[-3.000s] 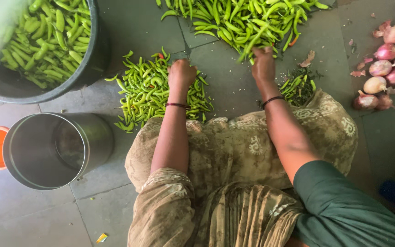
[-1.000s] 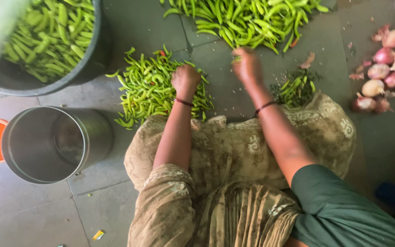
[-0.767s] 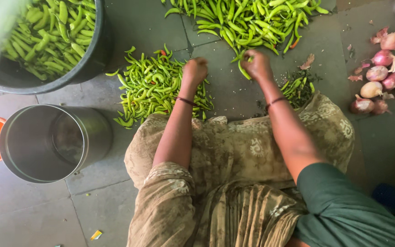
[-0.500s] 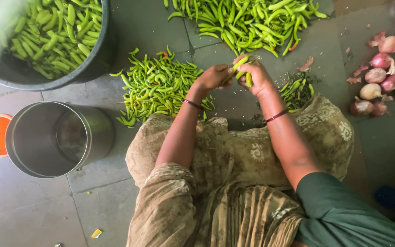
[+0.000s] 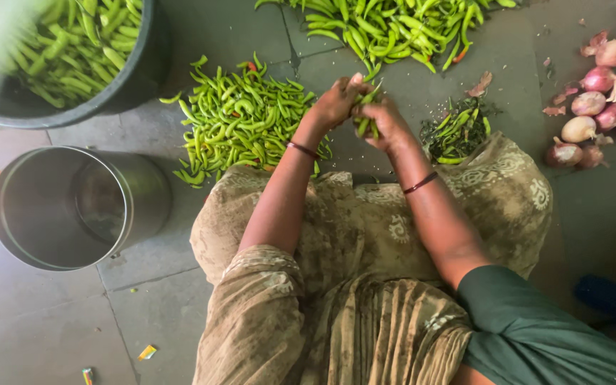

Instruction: The person sits on the floor and repeatedly picks up green chilies, removes the stems by hand, and places the trimmed chilies into a pile on the floor. The person handles the chilies one at a time, separating the stems from the fruit.

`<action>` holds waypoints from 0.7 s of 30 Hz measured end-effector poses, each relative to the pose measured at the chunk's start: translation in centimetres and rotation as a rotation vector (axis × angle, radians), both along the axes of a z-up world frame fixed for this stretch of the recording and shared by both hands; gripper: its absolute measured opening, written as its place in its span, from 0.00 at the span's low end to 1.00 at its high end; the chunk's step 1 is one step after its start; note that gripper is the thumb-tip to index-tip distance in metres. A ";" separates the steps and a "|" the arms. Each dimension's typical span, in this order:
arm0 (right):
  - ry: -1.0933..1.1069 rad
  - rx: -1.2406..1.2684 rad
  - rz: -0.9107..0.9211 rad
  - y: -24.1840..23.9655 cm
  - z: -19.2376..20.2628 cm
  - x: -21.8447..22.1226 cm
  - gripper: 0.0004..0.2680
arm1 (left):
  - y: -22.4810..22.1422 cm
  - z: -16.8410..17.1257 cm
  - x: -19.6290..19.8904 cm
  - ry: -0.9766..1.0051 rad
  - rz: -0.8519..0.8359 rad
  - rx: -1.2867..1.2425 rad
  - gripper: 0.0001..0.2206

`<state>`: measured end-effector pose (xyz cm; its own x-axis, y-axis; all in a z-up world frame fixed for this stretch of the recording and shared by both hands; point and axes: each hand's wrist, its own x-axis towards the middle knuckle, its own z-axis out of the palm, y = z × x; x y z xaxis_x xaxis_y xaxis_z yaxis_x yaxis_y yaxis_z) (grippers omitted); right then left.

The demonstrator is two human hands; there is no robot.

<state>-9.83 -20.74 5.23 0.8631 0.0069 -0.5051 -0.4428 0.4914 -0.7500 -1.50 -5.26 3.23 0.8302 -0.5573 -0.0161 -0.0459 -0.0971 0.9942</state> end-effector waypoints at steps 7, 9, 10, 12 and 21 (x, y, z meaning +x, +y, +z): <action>-0.039 -0.746 -0.032 -8.7 -7.6 2.1 0.07 | 1.9 -0.7 0.9 0.157 0.173 0.485 0.29; -0.189 -1.284 0.103 -8.7 -8.1 1.4 0.13 | 2.0 -1.6 2.0 -0.136 0.218 0.616 0.21; -0.276 -1.548 0.174 -7.7 -7.9 1.2 0.16 | 2.0 -1.7 2.3 -0.181 0.241 0.587 0.17; -0.190 -1.566 0.223 -5.0 -6.9 0.1 0.14 | 2.4 -1.6 1.6 -0.264 0.283 0.539 0.11; -0.635 -1.475 0.089 -0.9 4.4 0.2 0.05 | 1.2 2.7 -2.3 -0.485 0.027 0.673 0.08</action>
